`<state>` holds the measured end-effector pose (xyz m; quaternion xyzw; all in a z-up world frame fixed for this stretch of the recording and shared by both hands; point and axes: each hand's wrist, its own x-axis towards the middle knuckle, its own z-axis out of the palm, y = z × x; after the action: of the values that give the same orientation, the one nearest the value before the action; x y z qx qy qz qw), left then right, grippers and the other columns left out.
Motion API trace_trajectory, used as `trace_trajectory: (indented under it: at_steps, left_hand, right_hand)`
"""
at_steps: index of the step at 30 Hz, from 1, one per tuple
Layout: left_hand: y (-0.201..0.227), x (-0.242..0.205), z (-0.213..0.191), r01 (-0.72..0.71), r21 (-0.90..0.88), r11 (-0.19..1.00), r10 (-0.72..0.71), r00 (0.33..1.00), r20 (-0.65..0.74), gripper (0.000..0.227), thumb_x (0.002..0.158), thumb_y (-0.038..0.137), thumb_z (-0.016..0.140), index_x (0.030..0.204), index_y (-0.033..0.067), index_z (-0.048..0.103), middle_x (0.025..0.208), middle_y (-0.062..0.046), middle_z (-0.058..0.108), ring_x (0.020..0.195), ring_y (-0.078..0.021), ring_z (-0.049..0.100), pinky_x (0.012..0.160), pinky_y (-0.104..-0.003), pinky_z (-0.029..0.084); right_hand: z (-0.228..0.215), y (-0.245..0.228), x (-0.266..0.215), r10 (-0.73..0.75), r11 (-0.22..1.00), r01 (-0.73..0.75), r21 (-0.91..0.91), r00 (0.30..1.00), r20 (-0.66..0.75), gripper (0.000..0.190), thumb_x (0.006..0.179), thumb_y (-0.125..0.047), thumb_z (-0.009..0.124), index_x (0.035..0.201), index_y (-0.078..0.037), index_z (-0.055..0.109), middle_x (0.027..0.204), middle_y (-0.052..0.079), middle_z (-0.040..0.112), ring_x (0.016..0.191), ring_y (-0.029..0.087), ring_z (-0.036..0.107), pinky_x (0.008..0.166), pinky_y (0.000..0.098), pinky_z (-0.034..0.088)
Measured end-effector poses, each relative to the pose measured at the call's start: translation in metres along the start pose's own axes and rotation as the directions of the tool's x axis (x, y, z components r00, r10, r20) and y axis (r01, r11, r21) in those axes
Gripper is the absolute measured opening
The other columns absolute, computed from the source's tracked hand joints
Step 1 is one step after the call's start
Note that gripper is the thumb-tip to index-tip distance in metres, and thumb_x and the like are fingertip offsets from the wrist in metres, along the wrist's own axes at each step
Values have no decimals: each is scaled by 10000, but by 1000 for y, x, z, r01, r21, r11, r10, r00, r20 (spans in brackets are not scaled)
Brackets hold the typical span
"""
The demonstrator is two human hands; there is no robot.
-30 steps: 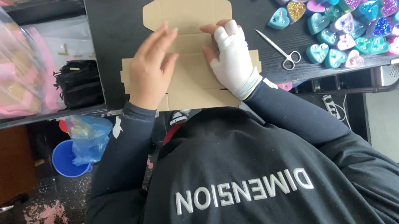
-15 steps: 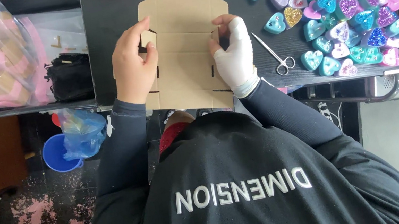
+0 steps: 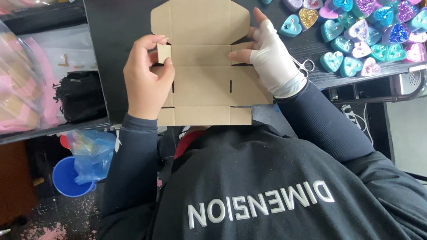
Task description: Assembling a cardboard gift box and placing heart-shaped products inside.
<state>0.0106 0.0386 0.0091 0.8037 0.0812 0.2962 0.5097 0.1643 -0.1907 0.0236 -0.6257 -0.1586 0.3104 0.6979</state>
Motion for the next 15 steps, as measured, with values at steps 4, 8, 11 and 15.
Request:
trace_trajectory:
  at_steps: [4, 8, 11, 15]
  left_hand:
    - [0, 1, 0, -3, -13, 1000, 4, 999, 31, 446, 920, -151, 655, 1309, 41, 552, 1239, -76, 673, 1079, -205, 777, 859, -293, 608]
    - [-5, -2, -2, -21, 49, 999, 18, 999, 44, 448, 899, -149, 677, 1289, 44, 569, 1215, -78, 646, 1007, -182, 749, 837, -286, 604]
    - [-19, -7, -1, -27, 17, 1000, 25, 998, 60, 502, 897, -159, 669, 1332, 60, 546, 1247, -87, 613, 1046, -189, 709, 850, -286, 598]
    - [-24, -4, 3, -98, -246, 964, 92, 995, -37, 872, 861, -123, 649, 1582, 108, 218, 1279, -64, 445, 1111, -185, 613, 1052, -314, 640]
  right_hand:
    - [9, -5, -5, 10, 992, -14, -123, 999, -37, 1066, 810, 101, 763, 1599, 24, 50, 1385, 203, 567, 1096, 204, 676, 942, 316, 602]
    - [12, 3, -5, -126, 972, 111, -205, 990, -63, 962, 823, 106, 775, 1579, 27, 185, 1348, 165, 618, 1088, 177, 648, 927, 299, 582]
    - [17, 0, -7, -146, 984, 138, -113, 986, -74, 678, 858, 120, 751, 1457, 32, 446, 1305, 108, 671, 1083, 152, 666, 950, 285, 575]
    - [11, -1, -9, -118, 988, 111, -104, 991, -65, 267, 861, 96, 757, 1098, -11, 697, 1107, 73, 741, 1009, 138, 700, 919, 283, 583]
